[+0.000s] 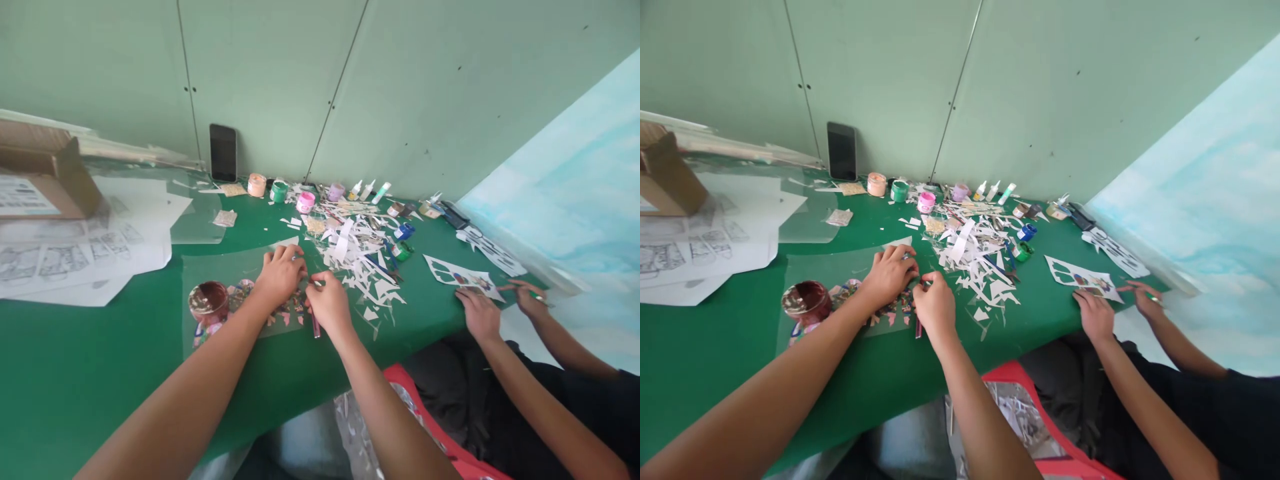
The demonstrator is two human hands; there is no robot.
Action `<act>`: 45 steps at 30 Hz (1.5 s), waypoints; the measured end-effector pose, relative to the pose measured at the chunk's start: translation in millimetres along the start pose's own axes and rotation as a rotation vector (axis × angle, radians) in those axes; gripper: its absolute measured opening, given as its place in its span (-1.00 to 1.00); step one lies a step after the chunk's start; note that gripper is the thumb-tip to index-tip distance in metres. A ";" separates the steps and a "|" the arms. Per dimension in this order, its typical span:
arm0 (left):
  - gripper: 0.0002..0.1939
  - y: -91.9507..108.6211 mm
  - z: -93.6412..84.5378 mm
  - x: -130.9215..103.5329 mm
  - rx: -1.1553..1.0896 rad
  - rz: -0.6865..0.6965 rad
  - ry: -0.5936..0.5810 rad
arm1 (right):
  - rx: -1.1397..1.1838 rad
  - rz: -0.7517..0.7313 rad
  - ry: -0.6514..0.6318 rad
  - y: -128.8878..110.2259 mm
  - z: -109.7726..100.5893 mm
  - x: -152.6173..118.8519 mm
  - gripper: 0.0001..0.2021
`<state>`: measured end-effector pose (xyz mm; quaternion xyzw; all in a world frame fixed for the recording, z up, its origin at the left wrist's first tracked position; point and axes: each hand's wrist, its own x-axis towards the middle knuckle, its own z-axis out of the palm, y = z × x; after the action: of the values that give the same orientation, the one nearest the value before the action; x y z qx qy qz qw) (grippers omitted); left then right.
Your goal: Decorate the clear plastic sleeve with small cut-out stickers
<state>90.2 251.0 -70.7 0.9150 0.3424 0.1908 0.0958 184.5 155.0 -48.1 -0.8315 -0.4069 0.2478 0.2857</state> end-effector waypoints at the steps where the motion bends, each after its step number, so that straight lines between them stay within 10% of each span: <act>1: -0.81 -0.1 -0.3 0.1 -0.003 0.000 0.002 | 0.001 -0.004 -0.002 0.5 0.3 -0.4 -0.77; 23: -0.81 -0.9 -3.8 -3.2 0.059 0.109 0.059 | -0.228 -0.139 -0.433 -22.7 -49.2 27.9 -0.89; 45: -0.79 1.5 -1.2 -4.3 0.078 0.125 0.125 | -0.223 -0.201 -0.303 -6.8 -42.9 6.8 -0.84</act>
<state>87.7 247.1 -70.4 0.9239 0.2971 0.2395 0.0267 212.2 152.3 -14.1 -0.7665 -0.5509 0.2938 0.1506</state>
